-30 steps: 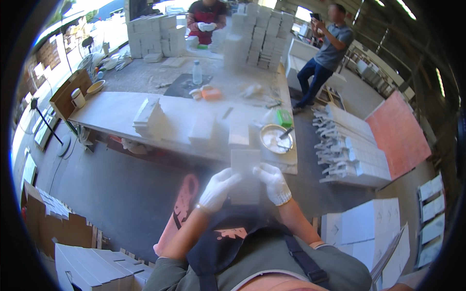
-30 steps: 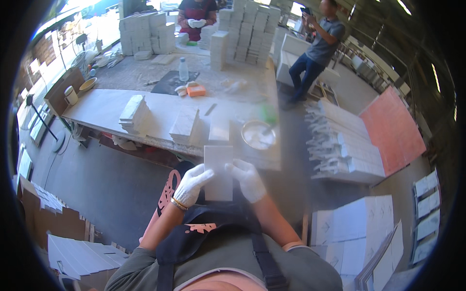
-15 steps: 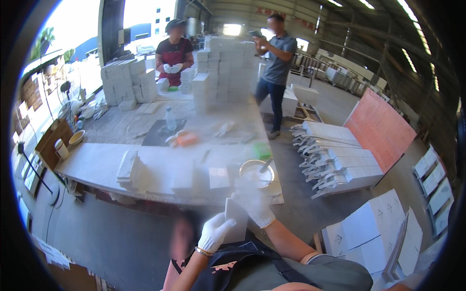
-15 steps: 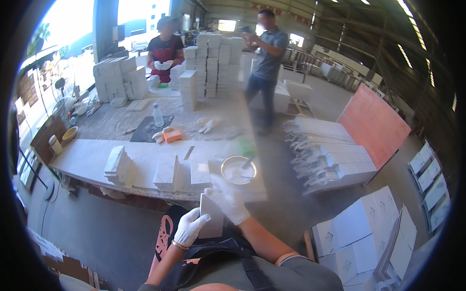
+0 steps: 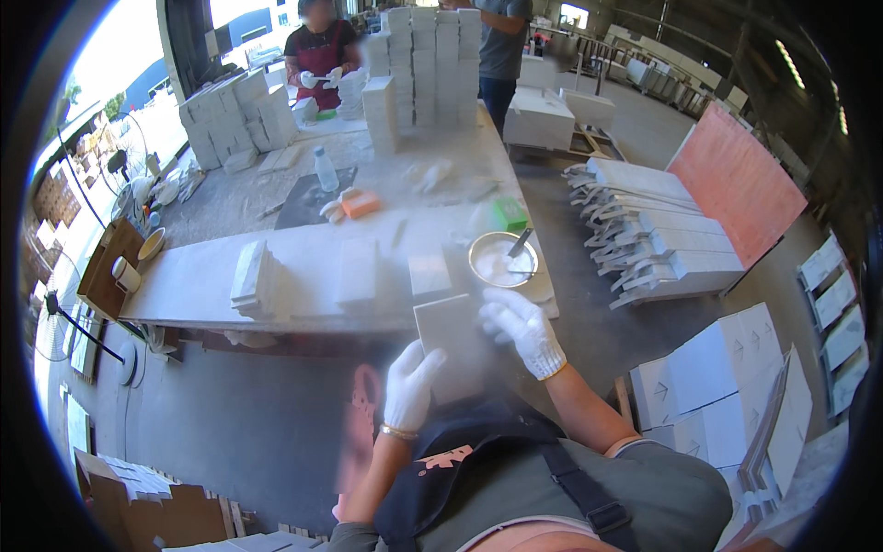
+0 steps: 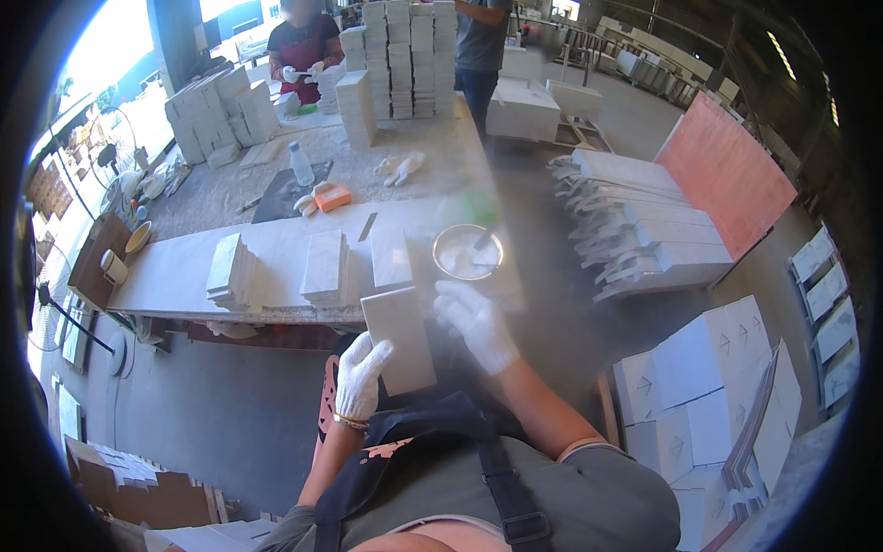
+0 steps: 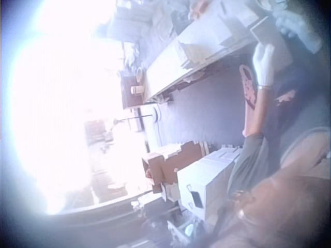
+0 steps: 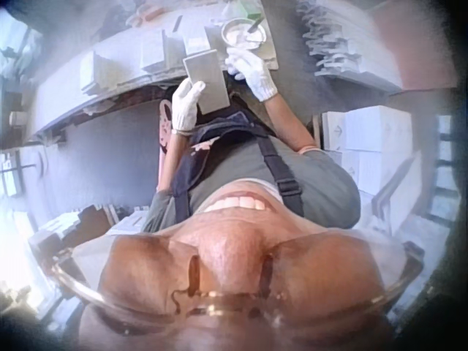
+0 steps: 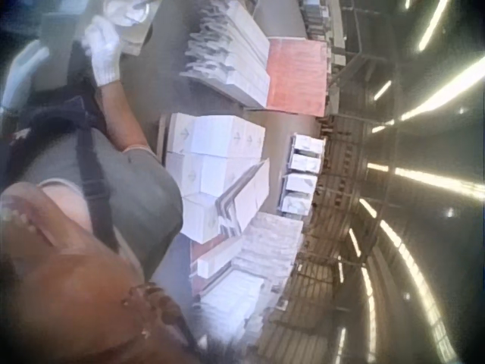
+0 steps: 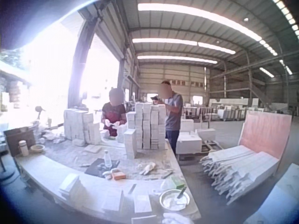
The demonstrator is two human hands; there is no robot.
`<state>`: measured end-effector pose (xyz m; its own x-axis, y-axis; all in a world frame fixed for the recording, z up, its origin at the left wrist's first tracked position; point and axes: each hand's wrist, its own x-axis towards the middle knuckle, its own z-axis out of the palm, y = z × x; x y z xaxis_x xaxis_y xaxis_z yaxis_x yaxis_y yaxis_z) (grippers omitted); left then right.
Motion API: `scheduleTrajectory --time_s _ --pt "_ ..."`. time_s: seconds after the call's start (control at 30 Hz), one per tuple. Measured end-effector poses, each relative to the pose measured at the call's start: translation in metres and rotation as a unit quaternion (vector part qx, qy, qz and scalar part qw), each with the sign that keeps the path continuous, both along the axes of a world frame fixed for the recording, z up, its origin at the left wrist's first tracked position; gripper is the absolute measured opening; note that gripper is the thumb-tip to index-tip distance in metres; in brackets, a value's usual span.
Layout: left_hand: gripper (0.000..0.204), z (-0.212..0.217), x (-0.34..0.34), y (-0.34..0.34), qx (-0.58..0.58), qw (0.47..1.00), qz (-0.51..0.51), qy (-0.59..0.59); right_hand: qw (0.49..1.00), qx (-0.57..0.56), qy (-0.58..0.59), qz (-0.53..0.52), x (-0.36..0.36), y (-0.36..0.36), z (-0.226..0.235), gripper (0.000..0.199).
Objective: The person applies a white paste to rectangular tiles using a small metal spatula and a green sponge. They spread the paste on the tile surface, wipe edges, and stack the treated tiles on the table.
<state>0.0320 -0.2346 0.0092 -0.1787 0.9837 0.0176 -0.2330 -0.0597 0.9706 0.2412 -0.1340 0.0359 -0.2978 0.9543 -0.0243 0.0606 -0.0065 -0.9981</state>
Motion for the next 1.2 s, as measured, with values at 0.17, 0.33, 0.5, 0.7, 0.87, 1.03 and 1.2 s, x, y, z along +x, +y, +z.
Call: scheduleTrajectory --time_s 0.17,0.33,0.5,0.7,0.87,1.03,1.2 --pt "0.033 0.003 0.004 0.009 -0.019 0.999 0.0 -0.032 0.996 -0.014 -0.018 0.09 -0.008 -0.013 0.006 0.04" --pt "0.031 0.006 0.002 0.014 -0.041 0.997 0.012 -0.063 0.985 -0.027 0.007 0.17 -0.009 -0.009 0.001 0.047" --pt "0.028 0.01 -0.005 0.027 -0.044 0.998 0.019 -0.052 0.982 -0.049 0.025 0.181 -0.011 -0.005 -0.012 0.047" --pt "0.02 0.018 -0.016 0.053 -0.022 0.99 0.082 -0.117 0.965 -0.153 0.03 0.213 -0.012 -0.007 -0.027 0.045" --pt "0.019 0.022 -0.045 0.071 0.006 0.983 0.14 -0.121 0.956 -0.204 0.005 0.212 -0.01 -0.012 -0.033 0.043" --pt "0.026 0.01 -0.097 0.101 -0.014 0.991 0.096 -0.09 0.963 -0.185 -0.017 0.197 -0.007 0.001 -0.046 0.046" --pt "0.042 -0.007 -0.157 0.157 -0.04 0.987 0.105 0.114 0.961 -0.208 -0.032 0.178 -0.002 0.004 -0.064 0.044"
